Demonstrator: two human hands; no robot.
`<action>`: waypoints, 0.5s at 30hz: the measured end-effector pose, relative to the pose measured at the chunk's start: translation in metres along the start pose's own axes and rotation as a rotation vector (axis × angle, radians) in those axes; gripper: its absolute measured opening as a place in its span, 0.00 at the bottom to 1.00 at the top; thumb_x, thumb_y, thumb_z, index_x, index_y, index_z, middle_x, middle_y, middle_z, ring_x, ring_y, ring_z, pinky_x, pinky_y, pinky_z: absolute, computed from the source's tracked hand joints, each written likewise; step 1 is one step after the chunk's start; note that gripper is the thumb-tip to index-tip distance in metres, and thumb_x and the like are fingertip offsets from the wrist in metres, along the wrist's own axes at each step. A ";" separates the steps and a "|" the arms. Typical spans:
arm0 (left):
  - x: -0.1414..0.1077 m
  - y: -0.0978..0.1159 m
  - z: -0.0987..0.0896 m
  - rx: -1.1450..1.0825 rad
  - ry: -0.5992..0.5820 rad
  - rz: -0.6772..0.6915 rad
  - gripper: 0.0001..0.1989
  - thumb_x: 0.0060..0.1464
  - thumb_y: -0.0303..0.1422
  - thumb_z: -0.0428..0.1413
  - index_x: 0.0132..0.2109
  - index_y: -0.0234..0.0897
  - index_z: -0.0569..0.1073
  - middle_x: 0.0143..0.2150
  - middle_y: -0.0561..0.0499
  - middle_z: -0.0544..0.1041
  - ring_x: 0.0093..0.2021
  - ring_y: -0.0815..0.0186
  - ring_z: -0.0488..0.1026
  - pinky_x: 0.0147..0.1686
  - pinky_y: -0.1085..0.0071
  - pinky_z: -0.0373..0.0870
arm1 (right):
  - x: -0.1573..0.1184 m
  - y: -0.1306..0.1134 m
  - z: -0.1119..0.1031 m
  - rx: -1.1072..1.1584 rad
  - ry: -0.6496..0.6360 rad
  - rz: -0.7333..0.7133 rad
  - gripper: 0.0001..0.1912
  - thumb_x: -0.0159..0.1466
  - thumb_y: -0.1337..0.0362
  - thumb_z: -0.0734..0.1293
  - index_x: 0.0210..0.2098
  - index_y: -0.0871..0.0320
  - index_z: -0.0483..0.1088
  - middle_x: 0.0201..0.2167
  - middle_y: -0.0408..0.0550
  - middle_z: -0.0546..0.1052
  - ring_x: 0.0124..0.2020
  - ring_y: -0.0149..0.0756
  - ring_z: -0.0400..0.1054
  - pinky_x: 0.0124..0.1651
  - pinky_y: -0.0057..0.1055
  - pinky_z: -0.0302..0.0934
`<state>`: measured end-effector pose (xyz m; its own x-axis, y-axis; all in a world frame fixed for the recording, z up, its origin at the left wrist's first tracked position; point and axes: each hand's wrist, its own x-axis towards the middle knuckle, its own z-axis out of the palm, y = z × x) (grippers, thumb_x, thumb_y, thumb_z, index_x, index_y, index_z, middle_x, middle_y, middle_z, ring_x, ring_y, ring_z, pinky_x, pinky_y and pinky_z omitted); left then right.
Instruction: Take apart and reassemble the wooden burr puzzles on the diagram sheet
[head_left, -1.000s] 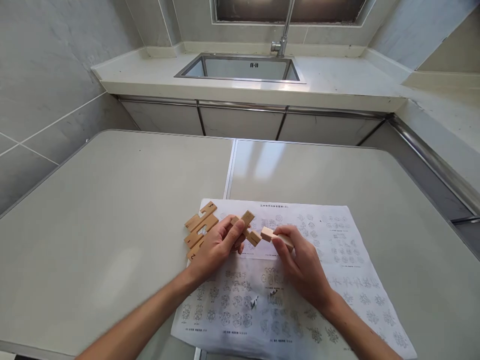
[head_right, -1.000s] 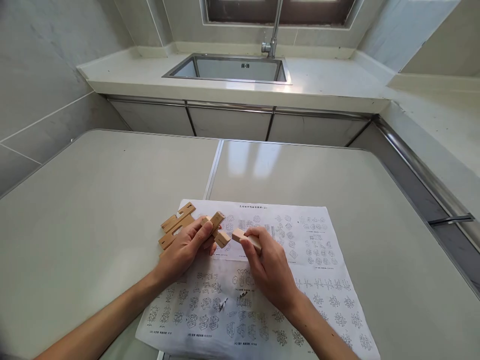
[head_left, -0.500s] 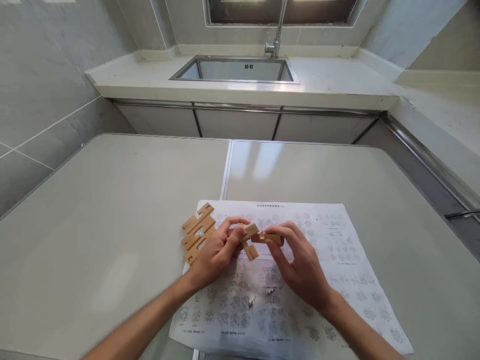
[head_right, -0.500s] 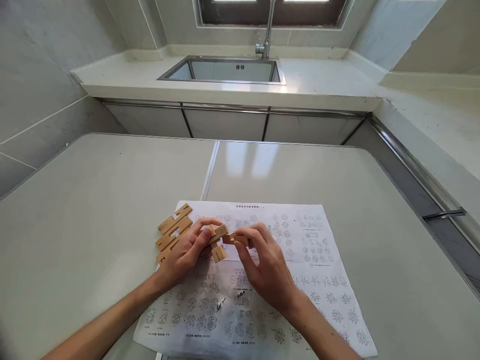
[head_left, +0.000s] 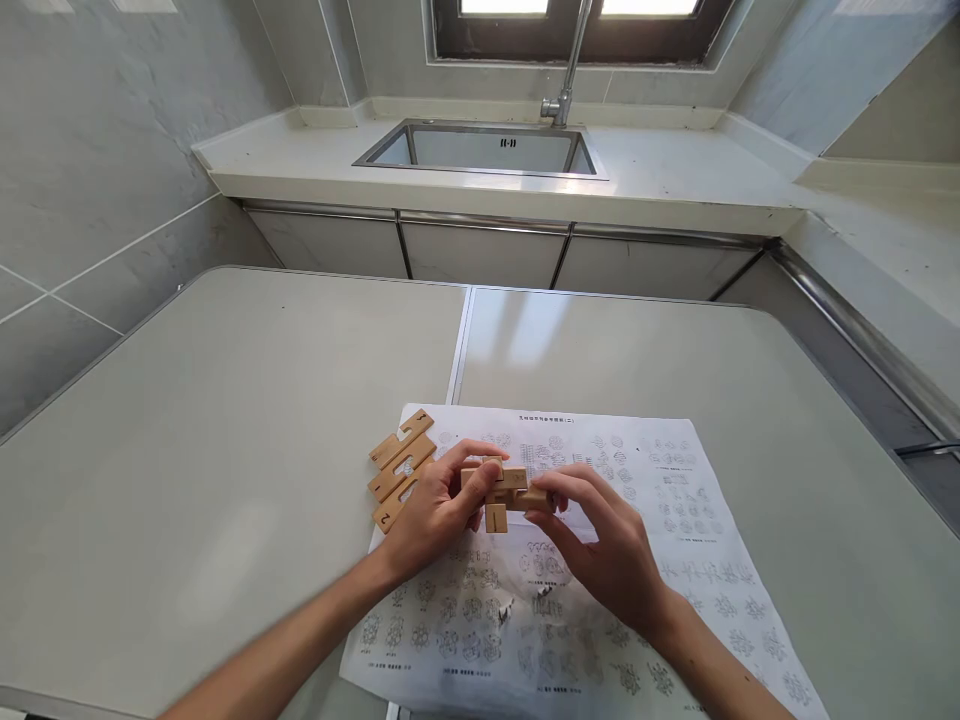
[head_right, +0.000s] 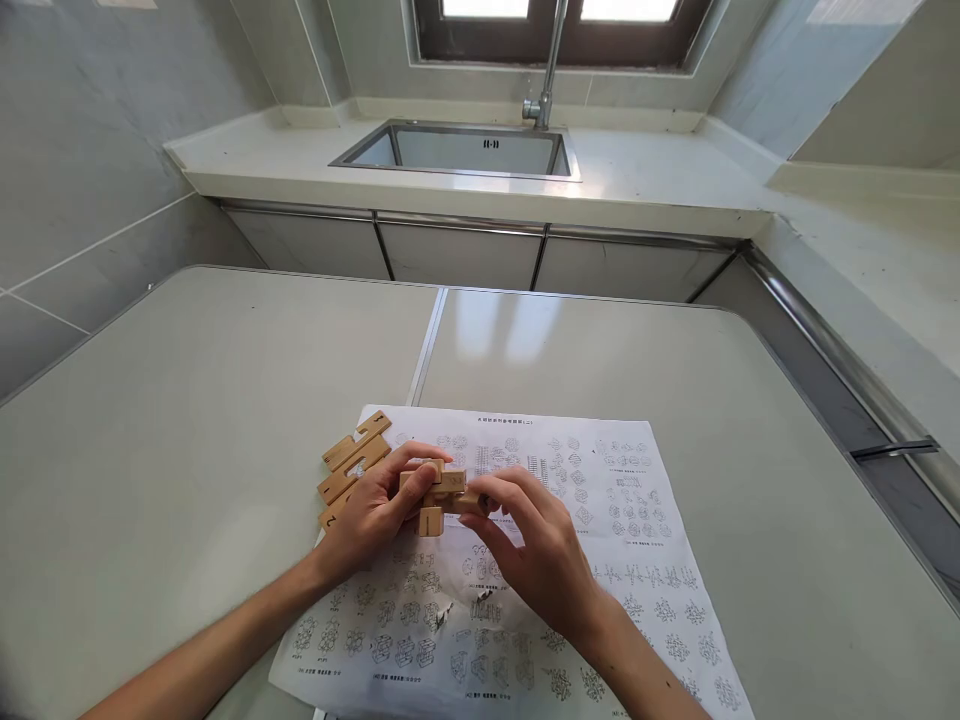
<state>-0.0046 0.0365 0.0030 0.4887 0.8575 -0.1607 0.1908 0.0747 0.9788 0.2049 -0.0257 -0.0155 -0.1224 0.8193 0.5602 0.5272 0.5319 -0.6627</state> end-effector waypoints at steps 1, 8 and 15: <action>0.000 0.000 0.000 0.022 0.007 0.005 0.24 0.69 0.55 0.52 0.52 0.38 0.74 0.30 0.54 0.73 0.27 0.69 0.68 0.27 0.74 0.64 | 0.000 0.000 0.000 -0.003 0.000 -0.015 0.12 0.72 0.71 0.69 0.53 0.54 0.70 0.39 0.47 0.76 0.35 0.35 0.72 0.38 0.32 0.72; -0.002 -0.001 0.005 0.056 0.030 0.028 0.25 0.70 0.54 0.50 0.55 0.37 0.73 0.27 0.57 0.70 0.25 0.68 0.67 0.27 0.73 0.63 | -0.001 0.001 -0.001 -0.055 -0.036 -0.119 0.15 0.71 0.74 0.70 0.55 0.56 0.71 0.41 0.49 0.81 0.38 0.37 0.75 0.41 0.35 0.72; -0.003 -0.002 0.006 0.067 0.003 0.060 0.22 0.71 0.52 0.50 0.53 0.37 0.70 0.24 0.59 0.67 0.23 0.70 0.65 0.25 0.74 0.58 | -0.004 0.001 0.000 -0.078 -0.062 -0.119 0.17 0.71 0.77 0.68 0.56 0.56 0.72 0.40 0.49 0.83 0.37 0.37 0.77 0.39 0.34 0.72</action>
<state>-0.0019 0.0307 0.0012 0.4985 0.8609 -0.1017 0.2180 -0.0110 0.9759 0.2057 -0.0282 -0.0181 -0.2387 0.7644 0.5990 0.5696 0.6097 -0.5511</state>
